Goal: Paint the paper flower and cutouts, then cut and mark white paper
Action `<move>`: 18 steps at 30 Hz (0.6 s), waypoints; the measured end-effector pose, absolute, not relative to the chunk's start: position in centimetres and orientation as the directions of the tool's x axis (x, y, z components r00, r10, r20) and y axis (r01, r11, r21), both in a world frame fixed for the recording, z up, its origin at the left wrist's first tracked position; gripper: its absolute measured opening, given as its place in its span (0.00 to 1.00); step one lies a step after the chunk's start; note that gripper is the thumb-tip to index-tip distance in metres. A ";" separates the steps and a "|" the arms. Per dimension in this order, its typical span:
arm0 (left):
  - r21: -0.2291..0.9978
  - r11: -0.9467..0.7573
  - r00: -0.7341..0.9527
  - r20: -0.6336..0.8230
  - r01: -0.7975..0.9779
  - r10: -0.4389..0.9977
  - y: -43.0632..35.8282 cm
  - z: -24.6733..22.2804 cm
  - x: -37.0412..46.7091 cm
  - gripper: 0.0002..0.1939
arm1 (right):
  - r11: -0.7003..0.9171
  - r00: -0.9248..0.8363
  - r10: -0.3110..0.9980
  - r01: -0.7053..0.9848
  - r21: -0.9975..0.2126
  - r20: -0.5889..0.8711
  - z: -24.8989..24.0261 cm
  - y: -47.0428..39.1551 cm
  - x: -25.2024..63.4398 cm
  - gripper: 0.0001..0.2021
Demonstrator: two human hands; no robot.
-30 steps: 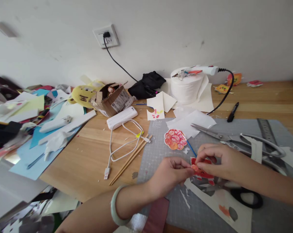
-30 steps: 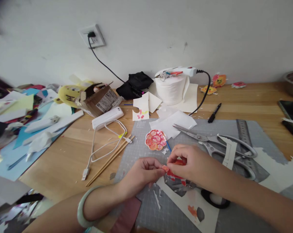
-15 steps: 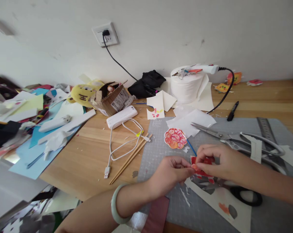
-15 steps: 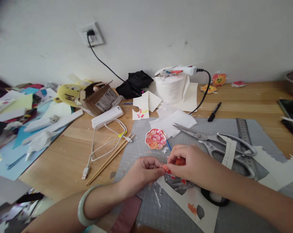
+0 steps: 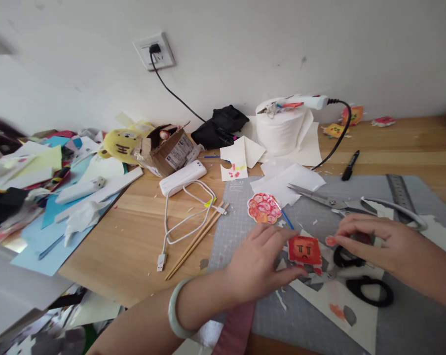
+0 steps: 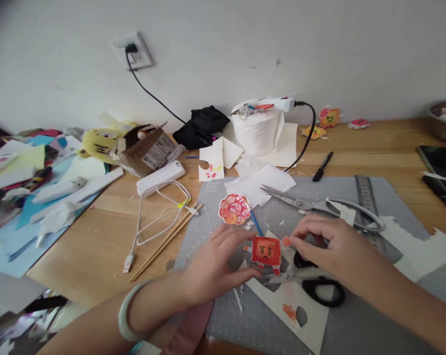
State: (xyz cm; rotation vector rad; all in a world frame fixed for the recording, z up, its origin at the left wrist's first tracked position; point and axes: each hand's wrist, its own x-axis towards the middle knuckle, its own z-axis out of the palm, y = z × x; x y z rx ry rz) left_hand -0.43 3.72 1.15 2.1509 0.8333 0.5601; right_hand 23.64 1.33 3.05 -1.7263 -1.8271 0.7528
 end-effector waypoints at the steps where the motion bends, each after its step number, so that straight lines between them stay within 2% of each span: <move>1: 0.718 -0.567 0.708 0.147 0.404 0.691 3.9 1.0 -0.4 0.31 | 0.043 -0.056 0.998 0.719 -0.693 0.004 2.8 1.0 23.8 0.22; 3: 0.656 -0.618 0.728 0.150 0.432 0.669 4.4 0.7 -0.1 0.39 | 0.063 -0.063 0.998 0.717 -0.695 0.025 2.4 0.6 23.8 0.20; 5: 0.634 -0.640 0.756 0.130 0.434 0.642 4.7 0.5 0.1 0.41 | 0.088 -0.086 0.996 0.707 -0.702 0.039 2.0 0.3 23.6 0.17; 12: 0.595 -0.678 0.810 0.075 0.431 0.581 4.9 0.6 0.6 0.35 | 0.167 -0.131 0.986 0.757 -0.632 0.104 0.8 -0.4 22.8 0.12; 18: 0.602 -0.681 0.819 0.075 0.417 0.568 4.7 0.5 0.7 0.30 | 0.222 -0.160 0.974 0.800 -0.558 0.158 0.4 -0.5 22.9 0.11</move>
